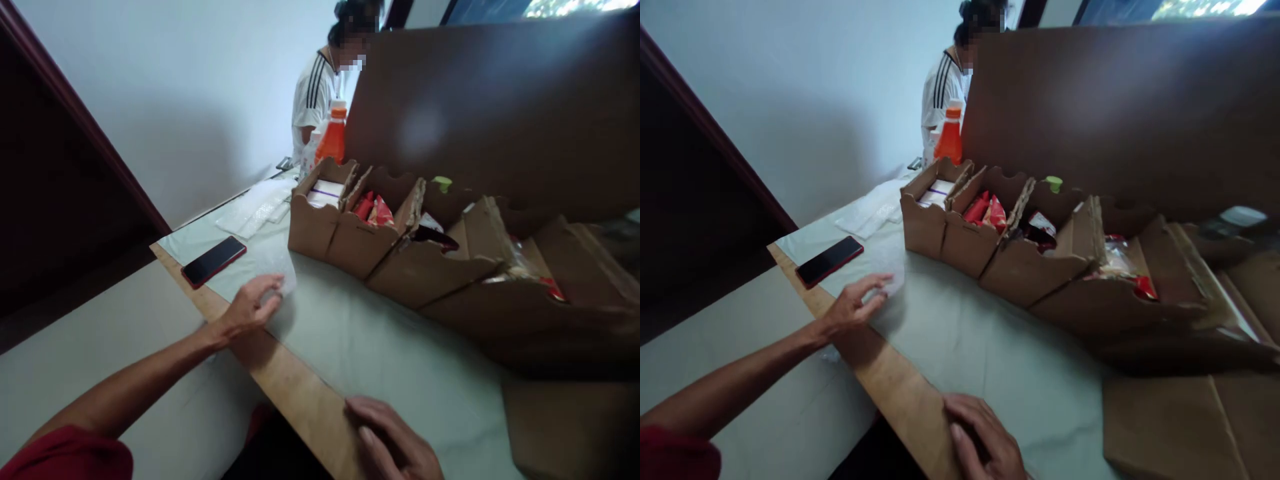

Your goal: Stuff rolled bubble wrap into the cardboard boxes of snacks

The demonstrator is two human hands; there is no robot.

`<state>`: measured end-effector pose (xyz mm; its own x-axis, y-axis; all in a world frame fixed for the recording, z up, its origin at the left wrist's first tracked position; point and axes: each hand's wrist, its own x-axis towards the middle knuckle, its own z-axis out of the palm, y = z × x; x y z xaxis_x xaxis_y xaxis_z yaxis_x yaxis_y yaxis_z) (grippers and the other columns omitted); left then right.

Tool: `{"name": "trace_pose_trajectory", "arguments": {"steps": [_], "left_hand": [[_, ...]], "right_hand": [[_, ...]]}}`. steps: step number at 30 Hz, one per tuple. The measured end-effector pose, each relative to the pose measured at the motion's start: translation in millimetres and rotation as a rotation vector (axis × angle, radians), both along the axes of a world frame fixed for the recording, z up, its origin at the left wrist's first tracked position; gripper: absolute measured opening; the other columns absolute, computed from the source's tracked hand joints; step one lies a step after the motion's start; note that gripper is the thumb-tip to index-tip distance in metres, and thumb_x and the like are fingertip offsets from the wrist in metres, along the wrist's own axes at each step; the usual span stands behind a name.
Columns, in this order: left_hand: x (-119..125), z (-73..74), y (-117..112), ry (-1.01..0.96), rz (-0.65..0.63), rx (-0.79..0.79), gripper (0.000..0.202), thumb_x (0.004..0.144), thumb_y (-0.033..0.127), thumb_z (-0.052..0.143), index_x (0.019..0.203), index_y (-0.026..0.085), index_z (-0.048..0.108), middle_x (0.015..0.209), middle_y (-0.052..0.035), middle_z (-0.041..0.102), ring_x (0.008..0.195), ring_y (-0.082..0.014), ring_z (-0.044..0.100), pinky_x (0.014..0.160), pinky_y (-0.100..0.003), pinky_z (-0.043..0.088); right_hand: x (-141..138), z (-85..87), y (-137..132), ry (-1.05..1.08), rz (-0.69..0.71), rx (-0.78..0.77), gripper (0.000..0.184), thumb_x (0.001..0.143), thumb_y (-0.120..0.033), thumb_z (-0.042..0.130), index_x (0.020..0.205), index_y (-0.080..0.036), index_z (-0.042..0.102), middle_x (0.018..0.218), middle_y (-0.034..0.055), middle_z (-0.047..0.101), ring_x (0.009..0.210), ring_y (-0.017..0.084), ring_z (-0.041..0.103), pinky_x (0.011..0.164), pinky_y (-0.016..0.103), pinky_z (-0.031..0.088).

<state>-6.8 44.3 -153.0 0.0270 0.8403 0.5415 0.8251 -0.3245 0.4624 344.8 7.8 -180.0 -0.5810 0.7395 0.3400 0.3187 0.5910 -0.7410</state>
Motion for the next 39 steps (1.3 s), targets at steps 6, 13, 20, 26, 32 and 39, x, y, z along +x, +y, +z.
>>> {"name": "trace_pose_trajectory", "arguments": {"steps": [6,13,20,26,32,39], "left_hand": [[122.4,-13.4,-62.4,-0.124,-0.489,-0.163,0.016,0.092,0.012,0.053,0.102,0.019,0.063,0.118,-0.0105,0.077,0.113,-0.0226,0.073,0.109,-0.045,0.053],[174.2,-12.6,-82.3,-0.118,-0.624,-0.217,0.013,0.096,0.014,0.055,0.099,0.021,0.065,0.094,-0.0037,0.079,0.09,-0.0203,0.076,0.104,-0.047,0.056],[143.3,-24.4,-89.4,-0.149,-0.323,-0.285,0.034,0.094,0.034,0.062,0.126,0.025,0.066,0.111,-0.0047,0.08,0.093,-0.0218,0.079,0.076,-0.03,0.064],[155.4,-24.4,-76.0,-0.031,-0.185,-0.434,0.042,0.091,0.034,0.057,0.13,0.02,0.067,0.086,-0.0031,0.077,0.07,-0.0192,0.069,0.065,-0.03,0.058],[158.7,-34.0,-65.4,0.116,-0.176,-0.322,0.052,0.088,0.023,0.065,0.14,0.022,0.057,0.079,-0.0003,0.071,0.068,-0.02,0.064,0.075,-0.035,0.055],[151.1,-21.8,-81.4,0.095,-0.218,-0.107,0.045,0.095,0.029,0.066,0.138,0.019,0.055,0.126,-0.0167,0.066,0.111,-0.0304,0.066,0.092,-0.046,0.056]], "right_hand": [[23.3,23.9,-22.2,-0.206,-0.156,0.246,0.055,0.097,-0.021,0.06,0.151,-0.026,0.05,0.146,0.0115,0.064,0.132,0.026,0.063,0.107,0.045,0.058],[40.4,8.7,-52.4,-0.215,-0.226,0.171,0.048,0.096,-0.018,0.063,0.143,-0.02,0.054,0.117,0.0105,0.077,0.1,0.024,0.071,0.089,0.042,0.058],[18.3,-1.0,-46.9,-0.161,-0.359,-0.102,0.037,0.09,-0.016,0.068,0.127,-0.02,0.069,0.105,0.0064,0.08,0.091,0.022,0.073,0.088,0.035,0.057],[39.3,6.2,-55.5,-0.12,-0.496,0.063,0.049,0.096,-0.022,0.064,0.144,-0.021,0.057,0.114,0.0112,0.075,0.099,0.024,0.072,0.09,0.04,0.058],[44.9,15.4,-56.4,-0.29,-0.255,0.367,0.041,0.096,-0.017,0.06,0.137,-0.019,0.06,0.135,0.016,0.068,0.125,0.031,0.062,0.097,0.048,0.053],[26.5,8.3,-38.2,-0.393,-0.206,0.366,0.025,0.099,-0.007,0.052,0.114,-0.016,0.071,0.116,0.0114,0.077,0.109,0.027,0.068,0.091,0.044,0.051]]}}
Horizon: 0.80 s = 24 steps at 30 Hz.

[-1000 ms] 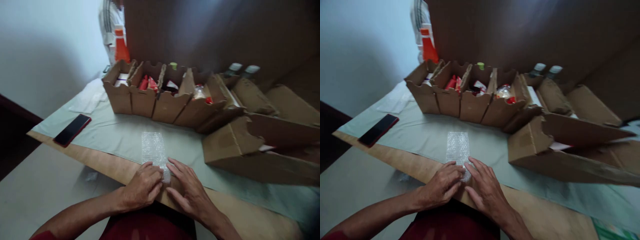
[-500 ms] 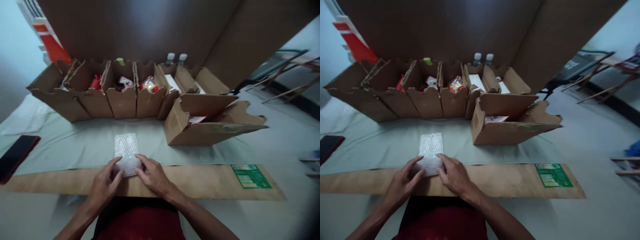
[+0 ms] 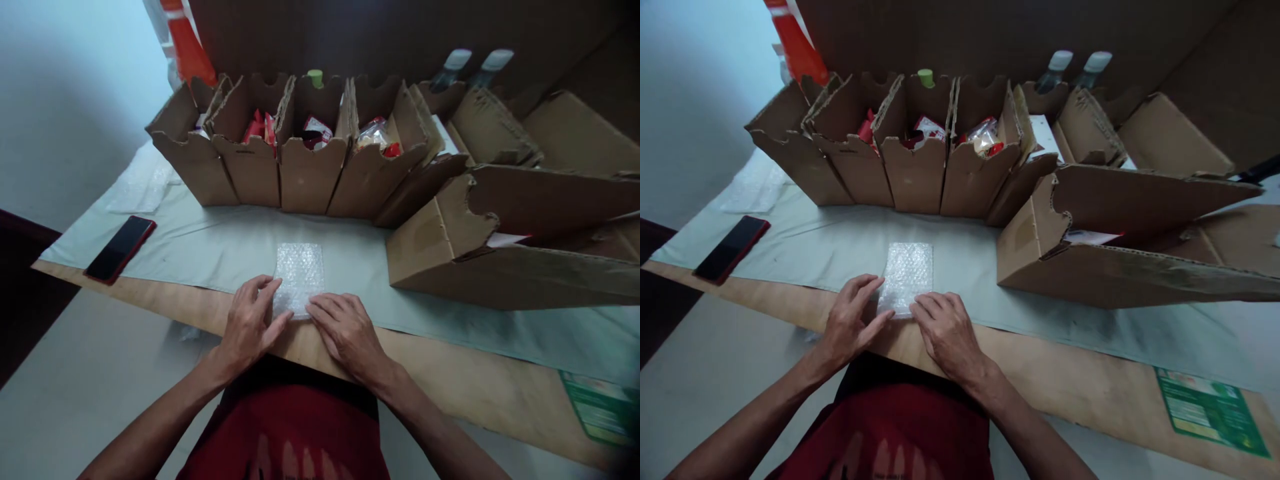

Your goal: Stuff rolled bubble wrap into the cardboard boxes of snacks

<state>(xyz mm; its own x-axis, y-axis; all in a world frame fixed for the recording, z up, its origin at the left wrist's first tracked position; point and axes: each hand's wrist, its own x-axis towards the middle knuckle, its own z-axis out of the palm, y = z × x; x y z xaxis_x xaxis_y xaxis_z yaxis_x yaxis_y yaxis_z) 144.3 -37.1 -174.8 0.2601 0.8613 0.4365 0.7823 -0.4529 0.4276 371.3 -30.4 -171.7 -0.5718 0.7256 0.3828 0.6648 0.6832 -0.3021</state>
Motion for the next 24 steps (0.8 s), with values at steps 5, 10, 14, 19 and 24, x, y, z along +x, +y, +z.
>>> {"name": "trace_pose_trajectory", "arguments": {"steps": [5,10,14,19,24], "left_hand": [[-2.6,4.1,-8.2,-0.016,-0.225,-0.011,0.033,0.096,0.013,0.059,0.128,0.02,0.06,0.108,-0.0101,0.073,0.104,-0.0262,0.067,0.095,-0.045,0.051],[6.1,-7.4,17.3,-0.035,-0.107,-0.083,0.029,0.095,0.013,0.056,0.123,0.017,0.064,0.084,-0.0043,0.071,0.076,-0.0212,0.064,0.08,-0.039,0.051],[8.1,-8.9,27.3,0.048,-0.024,-0.061,0.028,0.096,0.017,0.057,0.123,0.017,0.066,0.103,-0.011,0.072,0.093,-0.0267,0.064,0.083,-0.043,0.051],[2.1,-1.9,13.2,0.01,-0.152,-0.005,0.027,0.098,0.024,0.059,0.124,0.019,0.065,0.109,-0.0106,0.07,0.102,-0.0273,0.062,0.095,-0.046,0.048],[0.9,-0.6,21.1,0.038,-0.145,-0.048,0.028,0.099,0.018,0.054,0.124,0.016,0.065,0.092,-0.008,0.071,0.088,-0.0249,0.061,0.088,-0.043,0.049]], "right_hand": [[3.6,7.0,5.4,0.076,-0.013,-0.163,0.022,0.102,-0.011,0.052,0.11,-0.018,0.071,0.1,0.0062,0.079,0.089,0.022,0.07,0.081,0.038,0.051],[5.8,11.9,9.2,0.091,-0.174,-0.011,0.022,0.104,-0.021,0.053,0.121,-0.02,0.068,0.116,0.0106,0.076,0.102,0.025,0.069,0.088,0.041,0.051],[5.2,10.5,10.0,-0.01,-0.046,0.061,0.021,0.101,-0.018,0.057,0.118,-0.017,0.069,0.117,0.0129,0.074,0.111,0.028,0.065,0.094,0.044,0.048],[5.3,7.6,25.3,0.031,0.012,-0.12,0.024,0.103,-0.018,0.052,0.118,-0.021,0.072,0.108,0.0085,0.077,0.103,0.024,0.067,0.093,0.044,0.049],[5.7,9.1,29.3,0.078,-0.043,-0.111,0.025,0.103,-0.022,0.055,0.123,-0.021,0.07,0.114,0.0094,0.076,0.105,0.026,0.068,0.092,0.043,0.05]]}}
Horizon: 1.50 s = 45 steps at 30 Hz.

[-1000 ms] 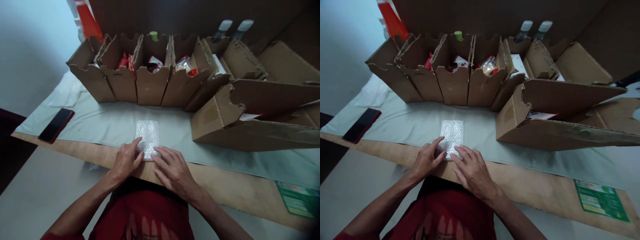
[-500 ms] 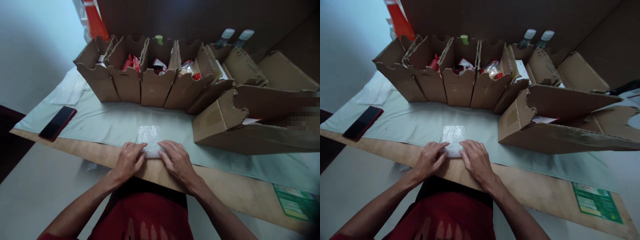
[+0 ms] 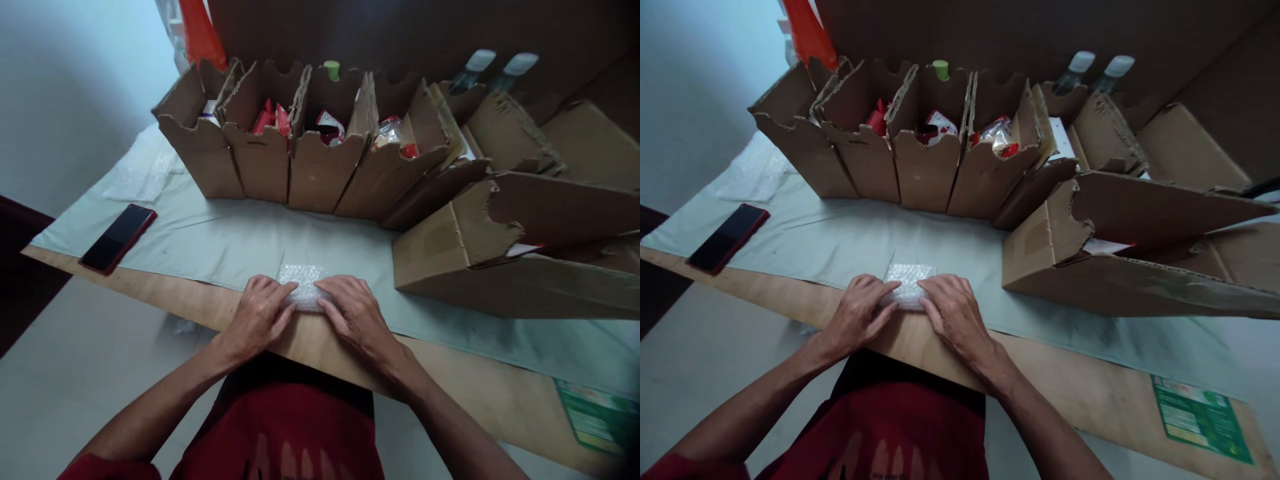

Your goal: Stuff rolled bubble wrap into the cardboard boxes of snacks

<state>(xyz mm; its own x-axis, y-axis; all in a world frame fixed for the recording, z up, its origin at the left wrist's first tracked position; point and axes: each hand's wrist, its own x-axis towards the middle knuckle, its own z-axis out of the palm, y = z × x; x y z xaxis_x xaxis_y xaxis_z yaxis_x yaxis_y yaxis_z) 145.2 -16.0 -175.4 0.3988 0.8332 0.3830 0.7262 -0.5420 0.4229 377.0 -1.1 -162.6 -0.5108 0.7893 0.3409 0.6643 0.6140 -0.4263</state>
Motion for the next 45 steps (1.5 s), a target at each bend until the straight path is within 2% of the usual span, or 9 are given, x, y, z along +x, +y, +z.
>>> {"name": "trace_pose_trajectory", "arguments": {"steps": [4,8,16,23,29,33,39,42,45], "left_hand": [[2.0,-5.0,19.2,0.069,0.144,-0.024,0.028,0.097,0.023,0.059,0.123,0.017,0.068,0.1,-0.0114,0.071,0.094,-0.0285,0.062,0.086,-0.045,0.051],[-3.6,2.3,6.1,-0.219,0.24,-0.057,0.025,0.095,0.027,0.06,0.117,0.018,0.07,0.104,-0.011,0.071,0.096,-0.0264,0.066,0.087,-0.044,0.053],[1.1,13.5,-41.4,-1.122,0.263,-0.919,0.061,0.078,0.041,0.082,0.13,0.017,0.064,0.111,-0.0095,0.075,0.098,-0.0216,0.071,0.089,-0.034,0.058],[20.6,9.2,-45.3,-0.999,0.231,-0.915,0.035,0.076,0.041,0.082,0.103,0.021,0.07,0.088,-0.0005,0.073,0.08,-0.0167,0.066,0.073,-0.023,0.054],[56.0,18.5,-43.4,-0.797,0.057,-0.988,0.025,0.08,0.041,0.076,0.094,0.021,0.07,0.089,-0.0018,0.072,0.084,-0.0197,0.067,0.077,-0.026,0.053],[86.2,42.2,-25.2,-0.65,-0.169,-0.832,0.018,0.088,0.038,0.069,0.097,0.023,0.071,0.088,-0.0033,0.073,0.084,-0.0208,0.069,0.076,-0.028,0.056],[147.2,94.8,30.6,-0.43,-0.35,0.044,0.065,0.091,0.022,0.068,0.152,0.027,0.045,0.156,-0.0145,0.051,0.141,-0.0292,0.053,0.113,-0.047,0.049],[181.2,99.4,54.7,-0.375,-0.365,0.201,0.049,0.093,0.017,0.065,0.142,0.021,0.055,0.164,-0.0201,0.038,0.151,-0.0327,0.041,0.117,-0.051,0.044],[201.3,86.9,63.5,-0.37,-0.422,0.183,0.023,0.093,0.009,0.06,0.112,0.019,0.068,0.166,-0.0188,0.033,0.152,-0.0334,0.039,0.116,-0.051,0.045]], "right_hand": [[-7.8,0.0,0.6,-0.143,-0.002,0.134,0.023,0.099,-0.022,0.061,0.12,-0.018,0.069,0.125,0.0151,0.071,0.115,0.031,0.063,0.096,0.049,0.047],[-10.8,-1.6,14.8,-0.154,0.05,0.055,0.02,0.099,-0.016,0.058,0.115,-0.02,0.071,0.117,0.0113,0.075,0.11,0.028,0.065,0.095,0.046,0.047],[-11.2,16.6,-13.4,0.168,0.065,-0.02,0.022,0.103,-0.019,0.054,0.116,-0.021,0.071,0.106,0.0071,0.079,0.099,0.023,0.07,0.093,0.043,0.049],[19.7,22.9,-58.0,0.521,-0.081,-0.565,0.047,0.09,-0.04,0.073,0.133,-0.022,0.066,0.138,0.0123,0.065,0.123,0.025,0.064,0.101,0.04,0.053],[63.3,16.9,-77.7,0.793,-0.17,-0.83,0.039,0.083,-0.049,0.076,0.105,-0.017,0.076,0.091,0.0036,0.073,0.08,0.016,0.065,0.075,0.028,0.054],[101.4,38.7,-81.8,0.736,-0.255,-0.72,0.029,0.085,-0.046,0.075,0.096,-0.019,0.078,0.083,0.0024,0.074,0.075,0.016,0.065,0.069,0.026,0.053],[191.3,122.8,-89.5,0.51,-0.466,-0.196,0.02,0.09,-0.044,0.074,0.097,-0.027,0.08,0.091,0.0034,0.079,0.08,0.02,0.074,0.069,0.027,0.058],[235.9,169.6,-76.2,0.276,-0.737,0.137,0.029,0.089,-0.055,0.073,0.101,-0.03,0.08,0.09,0.0017,0.08,0.072,0.019,0.07,0.059,0.028,0.052],[265.7,201.0,-40.4,-0.174,-0.832,0.162,0.036,0.091,-0.058,0.064,0.099,-0.027,0.081,0.081,0.0028,0.078,0.058,0.018,0.061,0.053,0.031,0.042]]}}
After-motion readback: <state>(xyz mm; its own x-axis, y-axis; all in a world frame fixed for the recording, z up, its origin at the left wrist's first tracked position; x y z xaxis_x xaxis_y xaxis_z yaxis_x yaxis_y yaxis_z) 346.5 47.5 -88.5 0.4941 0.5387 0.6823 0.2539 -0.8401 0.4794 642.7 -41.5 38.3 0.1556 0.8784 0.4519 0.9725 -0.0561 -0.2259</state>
